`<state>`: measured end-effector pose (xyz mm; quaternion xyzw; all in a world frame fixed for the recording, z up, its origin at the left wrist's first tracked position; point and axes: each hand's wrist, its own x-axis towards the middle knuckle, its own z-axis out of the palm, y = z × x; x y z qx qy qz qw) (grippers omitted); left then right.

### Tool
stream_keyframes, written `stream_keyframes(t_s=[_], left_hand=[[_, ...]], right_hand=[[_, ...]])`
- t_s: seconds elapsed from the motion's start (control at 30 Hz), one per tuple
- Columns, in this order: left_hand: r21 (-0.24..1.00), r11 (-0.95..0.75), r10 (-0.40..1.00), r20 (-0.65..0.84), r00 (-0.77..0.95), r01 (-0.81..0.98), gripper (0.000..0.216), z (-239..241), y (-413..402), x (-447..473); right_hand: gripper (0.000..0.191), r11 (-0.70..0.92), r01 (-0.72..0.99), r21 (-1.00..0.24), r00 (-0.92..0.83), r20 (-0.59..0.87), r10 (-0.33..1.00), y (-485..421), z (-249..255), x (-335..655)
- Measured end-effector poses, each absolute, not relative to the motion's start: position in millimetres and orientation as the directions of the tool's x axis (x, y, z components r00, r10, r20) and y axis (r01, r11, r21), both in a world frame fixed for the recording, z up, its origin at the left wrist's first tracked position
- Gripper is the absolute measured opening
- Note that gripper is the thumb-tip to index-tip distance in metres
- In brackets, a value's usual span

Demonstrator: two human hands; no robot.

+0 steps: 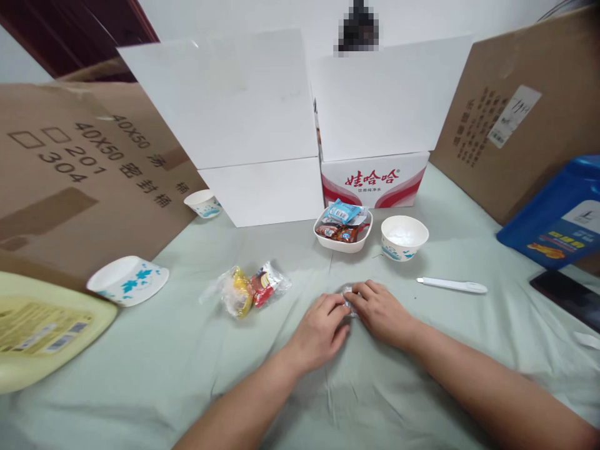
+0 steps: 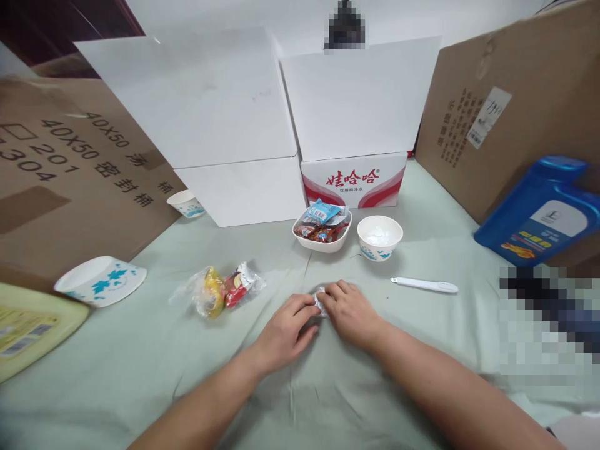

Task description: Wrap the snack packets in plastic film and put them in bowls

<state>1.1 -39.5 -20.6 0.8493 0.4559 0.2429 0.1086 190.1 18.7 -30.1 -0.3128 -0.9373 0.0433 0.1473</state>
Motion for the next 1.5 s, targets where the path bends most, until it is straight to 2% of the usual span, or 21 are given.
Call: stream_keyframes(t_s=[0.1,0.2,0.27,0.37,0.47,0.53,0.63,0.7,0.77,0.83,0.9,0.97,1.03,1.17,1.23,1.33,1.4,1.5], left_hand=[[0.38,-0.584,0.812,0.303,0.499,0.718,0.019,-20,-38,1],[0.381,-0.575,0.817,0.296,0.494,0.723,0.016,-20,-35,1],[0.387,-0.585,0.811,0.31,0.497,0.713,0.016,-22,-34,0],[0.42,-0.598,0.801,0.346,0.489,0.683,0.022,-24,-32,-4],[0.469,-0.585,0.811,0.36,0.462,0.661,0.031,-26,-31,-8],[0.48,-0.584,0.812,0.352,0.467,0.654,0.034,-26,-31,-11],[0.466,-0.593,0.805,0.327,0.495,0.657,0.034,-26,-30,-12],[0.452,-0.603,0.798,0.317,0.514,0.658,0.03,-26,-30,-12],[0.44,-0.612,0.791,0.316,0.524,0.657,0.027,-25,-30,-12],[0.434,-0.617,0.786,0.316,0.531,0.656,0.025,-25,-30,-12],[0.432,-0.618,0.785,0.309,0.537,0.657,0.024,-24,-30,-12],[0.429,-0.62,0.784,0.303,0.542,0.657,0.023,-25,-30,-13],[0.424,-0.621,0.783,0.3,0.544,0.659,0.022,-26,-29,-13],[0.428,-0.628,0.778,0.31,0.547,0.65,0.024,-28,-29,-14],[0.42,-0.613,0.79,0.346,0.506,0.669,0.026,-27,-29,-16],[0.352,-0.449,0.852,0.446,0.275,0.821,0.025,-20,-28,-23],[0.284,-0.217,0.857,0.514,0.043,0.934,0.027,-13,-27,-31],[0.185,0.098,0.825,0.535,-0.184,0.978,0.041,-4,-23,-46]], right_hand=[[0.032,0.786,0.568,-0.243,-0.743,0.261,0.617,21,-26,195],[0.033,0.787,0.49,-0.374,-0.756,0.266,0.598,25,-19,203],[0.03,0.791,0.447,-0.417,-0.773,0.265,0.577,27,-17,206],[0.019,0.787,0.457,-0.415,-0.756,0.284,0.59,27,-19,204],[0.02,0.791,0.451,-0.413,-0.744,0.315,0.589,26,-20,203],[0.019,0.801,0.448,-0.398,-0.698,0.404,0.591,32,-14,209],[0.019,0.756,0.566,-0.328,-0.473,0.623,0.624,51,7,228],[0.022,0.644,0.714,-0.275,-0.322,0.688,0.65,69,24,241],[0.028,0.459,0.863,-0.209,-0.251,0.613,0.75,89,36,250],[0.037,0.294,0.951,-0.099,-0.232,0.402,0.886,107,42,253],[0.048,0.248,0.969,-0.009,-0.241,0.197,0.95,119,40,252],[0.052,0.268,0.963,0.016,-0.268,0.116,0.956,123,35,250],[0.05,0.283,0.959,0.011,-0.28,0.179,0.943,119,31,247],[0.045,0.337,0.941,-0.036,-0.278,0.486,0.829,86,24,253],[0.041,0.315,0.948,-0.053,-0.24,0.532,0.812,65,17,264],[0.037,0.106,0.993,-0.051,-0.073,0.443,0.894,41,-2,288],[0.038,-0.04,0.999,-0.033,0.049,0.353,0.934,31,-18,300],[0.038,-0.105,0.994,-0.018,0.105,0.339,0.935,24,-37,308]])
